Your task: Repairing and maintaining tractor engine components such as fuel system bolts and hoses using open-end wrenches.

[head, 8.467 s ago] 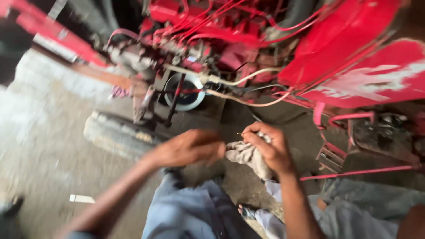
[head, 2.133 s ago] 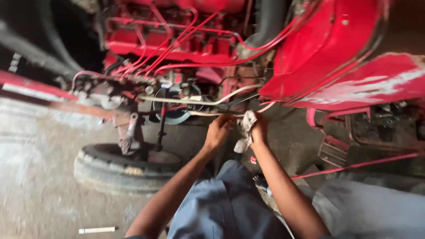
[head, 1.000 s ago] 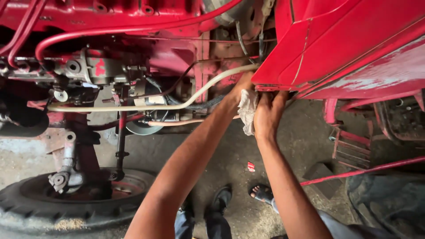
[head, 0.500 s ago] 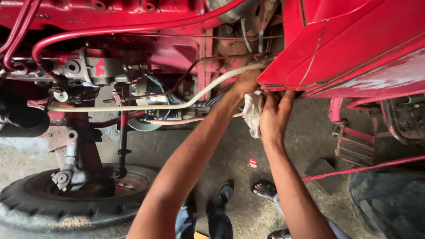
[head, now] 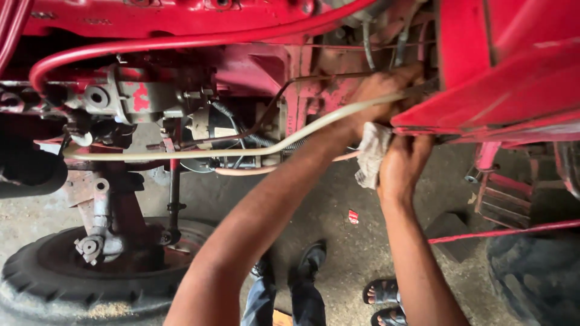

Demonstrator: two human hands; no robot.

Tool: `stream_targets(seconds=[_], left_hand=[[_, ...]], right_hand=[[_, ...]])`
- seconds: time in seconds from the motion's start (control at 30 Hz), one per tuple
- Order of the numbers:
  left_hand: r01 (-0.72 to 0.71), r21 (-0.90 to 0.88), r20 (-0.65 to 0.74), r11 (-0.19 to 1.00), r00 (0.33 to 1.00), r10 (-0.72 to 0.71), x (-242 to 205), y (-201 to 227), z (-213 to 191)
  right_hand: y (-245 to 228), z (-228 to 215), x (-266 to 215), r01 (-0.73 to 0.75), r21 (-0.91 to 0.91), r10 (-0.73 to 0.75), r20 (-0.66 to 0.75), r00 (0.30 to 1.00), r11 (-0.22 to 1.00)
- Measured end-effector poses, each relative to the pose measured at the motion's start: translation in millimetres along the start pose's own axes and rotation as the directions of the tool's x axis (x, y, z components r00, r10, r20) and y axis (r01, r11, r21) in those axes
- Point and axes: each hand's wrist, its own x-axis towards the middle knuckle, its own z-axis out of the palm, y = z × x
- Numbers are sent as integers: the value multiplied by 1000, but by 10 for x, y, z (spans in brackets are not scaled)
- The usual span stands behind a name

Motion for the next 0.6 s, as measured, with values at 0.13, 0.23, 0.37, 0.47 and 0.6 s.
stream_targets(seconds=[0.13, 0.23, 0.37, 0.47, 0.6], left_hand=[[10, -135, -112, 991, 993, -25, -79, -239, 267], [27, -564, -69, 825, 994, -80, -101, -377, 406], [104, -968, 94, 229, 994, -51, -35, -865, 940], [271, -919, 253, 286, 962, -99, -76, -608, 539], [297, -912, 262, 282, 952, -157, -7, -697, 572]], right_hand=[[-17, 40, -4, 14, 59, -11, -64, 998, 998], [-220, 187, 9, 26, 176, -19, -38, 999, 984], [-256, 272, 27, 124, -43, -127, -72, 989, 991], [-202, 232, 29, 59, -15, -60, -84, 995, 998], [-142, 242, 4, 47, -16, -48, -88, 995, 999]])
